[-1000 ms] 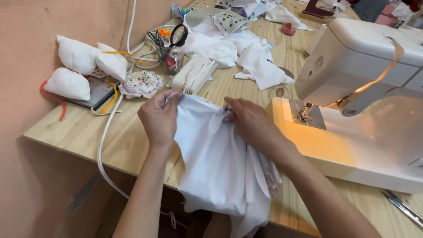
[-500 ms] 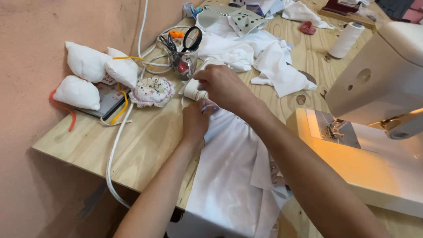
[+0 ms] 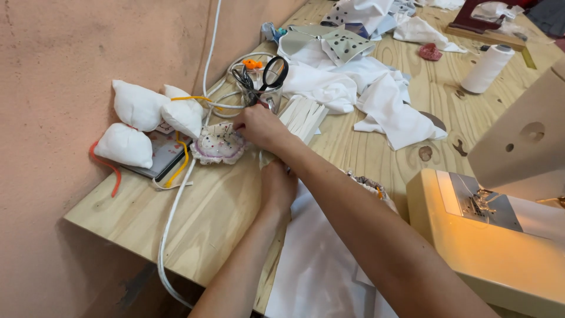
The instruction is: Aligning fabric edges and securing them with pins and clips in preparation for sewing.
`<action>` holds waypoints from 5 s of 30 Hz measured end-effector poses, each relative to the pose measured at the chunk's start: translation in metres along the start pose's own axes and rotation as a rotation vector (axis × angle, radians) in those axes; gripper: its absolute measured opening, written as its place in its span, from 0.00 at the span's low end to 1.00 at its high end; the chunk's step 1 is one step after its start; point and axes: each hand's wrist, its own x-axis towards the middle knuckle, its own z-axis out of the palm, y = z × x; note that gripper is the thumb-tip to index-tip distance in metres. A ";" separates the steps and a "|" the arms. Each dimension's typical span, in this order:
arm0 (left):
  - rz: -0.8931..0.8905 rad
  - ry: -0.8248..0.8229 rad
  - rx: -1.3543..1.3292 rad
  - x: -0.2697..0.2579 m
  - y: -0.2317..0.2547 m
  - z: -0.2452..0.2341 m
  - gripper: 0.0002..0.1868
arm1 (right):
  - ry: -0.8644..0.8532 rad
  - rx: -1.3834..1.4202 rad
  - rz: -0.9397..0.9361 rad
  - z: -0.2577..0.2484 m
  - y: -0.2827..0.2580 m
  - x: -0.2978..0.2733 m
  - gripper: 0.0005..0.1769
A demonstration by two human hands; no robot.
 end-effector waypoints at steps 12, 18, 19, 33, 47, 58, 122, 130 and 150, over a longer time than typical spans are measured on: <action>-0.025 0.024 0.017 -0.002 0.009 -0.003 0.10 | 0.045 -0.175 -0.123 -0.035 -0.027 -0.025 0.09; -0.026 -0.025 -0.144 -0.003 0.022 -0.019 0.07 | 0.310 0.081 -0.088 -0.097 -0.003 -0.043 0.08; -0.023 -0.036 -0.149 -0.005 0.025 -0.018 0.07 | 0.311 0.074 -0.078 -0.122 -0.018 -0.063 0.08; 0.387 0.201 -0.336 -0.050 0.073 -0.046 0.03 | 0.447 1.119 0.561 -0.131 -0.062 -0.250 0.08; 0.415 -0.130 -0.586 -0.074 0.079 -0.092 0.05 | 0.408 0.862 0.191 -0.127 -0.081 -0.311 0.05; 0.424 0.002 -0.396 -0.135 0.144 -0.117 0.06 | 0.501 0.876 0.060 -0.157 -0.091 -0.326 0.06; 0.077 -0.058 -0.299 -0.152 0.180 -0.131 0.16 | 0.367 1.054 0.205 -0.202 -0.095 -0.312 0.07; 0.262 0.016 -0.208 -0.158 0.185 -0.127 0.09 | 0.341 1.040 0.230 -0.209 -0.093 -0.313 0.05; 0.423 0.152 -0.134 -0.175 0.181 -0.112 0.05 | 0.422 0.977 0.156 -0.216 -0.106 -0.309 0.05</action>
